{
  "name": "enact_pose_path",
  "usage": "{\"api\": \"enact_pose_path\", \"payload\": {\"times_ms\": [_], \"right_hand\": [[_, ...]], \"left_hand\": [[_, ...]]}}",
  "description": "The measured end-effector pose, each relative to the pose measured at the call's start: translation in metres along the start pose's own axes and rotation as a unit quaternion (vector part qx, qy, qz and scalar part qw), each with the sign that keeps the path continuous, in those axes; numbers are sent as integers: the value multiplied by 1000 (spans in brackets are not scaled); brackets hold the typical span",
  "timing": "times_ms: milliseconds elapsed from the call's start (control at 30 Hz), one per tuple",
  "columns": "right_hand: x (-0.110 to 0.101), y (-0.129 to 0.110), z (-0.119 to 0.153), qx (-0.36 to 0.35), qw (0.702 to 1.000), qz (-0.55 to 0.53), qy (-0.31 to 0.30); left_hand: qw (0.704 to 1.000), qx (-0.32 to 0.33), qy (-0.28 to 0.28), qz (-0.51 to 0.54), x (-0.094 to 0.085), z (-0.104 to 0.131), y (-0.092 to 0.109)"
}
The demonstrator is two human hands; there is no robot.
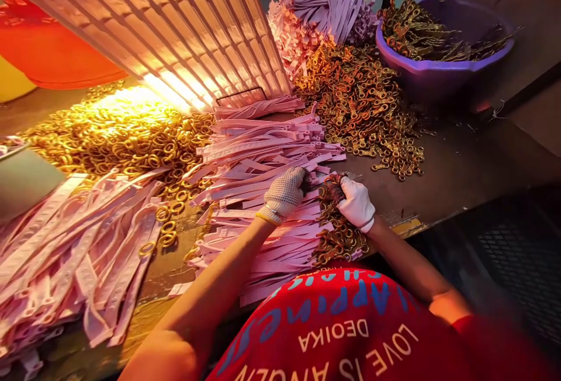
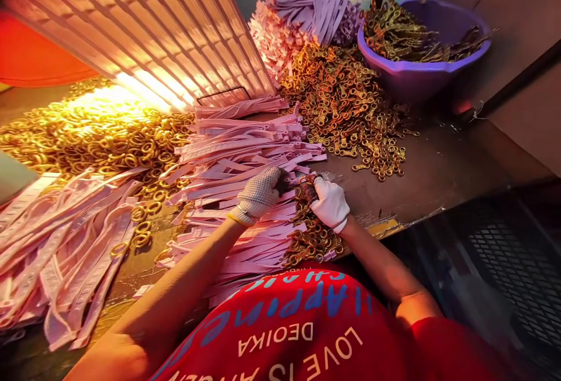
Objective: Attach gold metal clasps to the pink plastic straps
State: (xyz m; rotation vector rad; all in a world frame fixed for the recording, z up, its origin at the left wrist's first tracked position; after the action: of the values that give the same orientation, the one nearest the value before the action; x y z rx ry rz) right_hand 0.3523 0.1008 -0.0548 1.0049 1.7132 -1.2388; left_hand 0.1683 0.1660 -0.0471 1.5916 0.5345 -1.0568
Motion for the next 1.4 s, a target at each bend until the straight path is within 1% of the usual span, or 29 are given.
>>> {"api": "enact_pose_path", "payload": {"times_ms": [67,133,233,267,300,333,400,433,467,533,600,667,767,800,833,867,933,967,1000,1100,1133,1267,1333,1400], "right_hand": [[-1,2,-1,9,1000,-14,14],[-4,2,-1,7,999,-26,32],[-13,-9,1,-36,997,-33,54],[-16,-16,2,-57,997,-32,51],[-18,-24,4,-75,996,-28,40],[-20,-34,6,-88,996,-21,23],[-22,-54,8,-112,993,-2,-28],[-23,-63,9,-121,991,13,-56],[-23,-72,10,-128,988,32,-85],[-22,-85,11,-140,978,71,-138],[-22,-91,12,-149,968,101,-172],[-21,-92,13,-157,963,119,-186],[-19,-89,13,-152,959,138,-194],[-19,-87,13,-148,959,143,-197],[-18,-86,13,-146,958,145,-201],[-18,-86,13,-146,957,145,-205],[-18,-86,12,-150,955,141,-215],[-18,-86,11,-154,954,139,-218],[-19,-87,11,-157,953,138,-221],[-18,-87,9,-161,950,145,-226],[-18,-87,9,-159,950,147,-227],[-15,-86,5,-129,951,139,-243],[-16,-85,2,-115,955,120,-246],[-21,-86,-1,-120,958,104,-240]], "left_hand": [[1000,-4,1,10,0,0,0],[999,-4,15,33,-5,4,3],[996,-5,51,80,-23,20,10],[990,-20,50,128,-29,28,11],[979,-45,38,195,-33,37,11],[961,-73,16,267,-34,47,12],[905,-127,-39,404,-32,67,14],[878,-146,-58,452,-29,76,15],[862,-157,-64,478,-26,83,16],[849,-166,-61,498,-21,94,16],[857,-162,-55,485,-15,99,16],[881,-148,-42,448,-12,100,16],[923,-106,1,371,-14,95,18],[929,-97,-6,358,-13,93,18],[926,-98,-29,363,-11,92,17],[913,-110,-63,388,-7,91,16],[876,-139,-127,445,1,91,12],[869,-139,-140,455,3,91,10],[874,-125,-139,449,2,90,8],[913,-50,-107,390,1,85,5],[921,-33,-99,376,2,84,5],[928,-21,-72,366,9,86,2],[926,-26,-45,373,9,91,1],[920,-36,-27,390,7,97,0]]}}
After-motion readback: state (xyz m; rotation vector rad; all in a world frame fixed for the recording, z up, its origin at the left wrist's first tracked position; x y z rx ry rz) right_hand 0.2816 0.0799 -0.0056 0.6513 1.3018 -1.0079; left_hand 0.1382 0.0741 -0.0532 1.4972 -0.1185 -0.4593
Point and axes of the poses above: each hand's wrist, its own z-axis away from the middle knuckle, its own x-axis out of the palm, y = z × x, the point moved 5 cm from there along -z, towards the middle knuckle, and after that the axes turned 6 degrees about z, right-handed, at the moved point
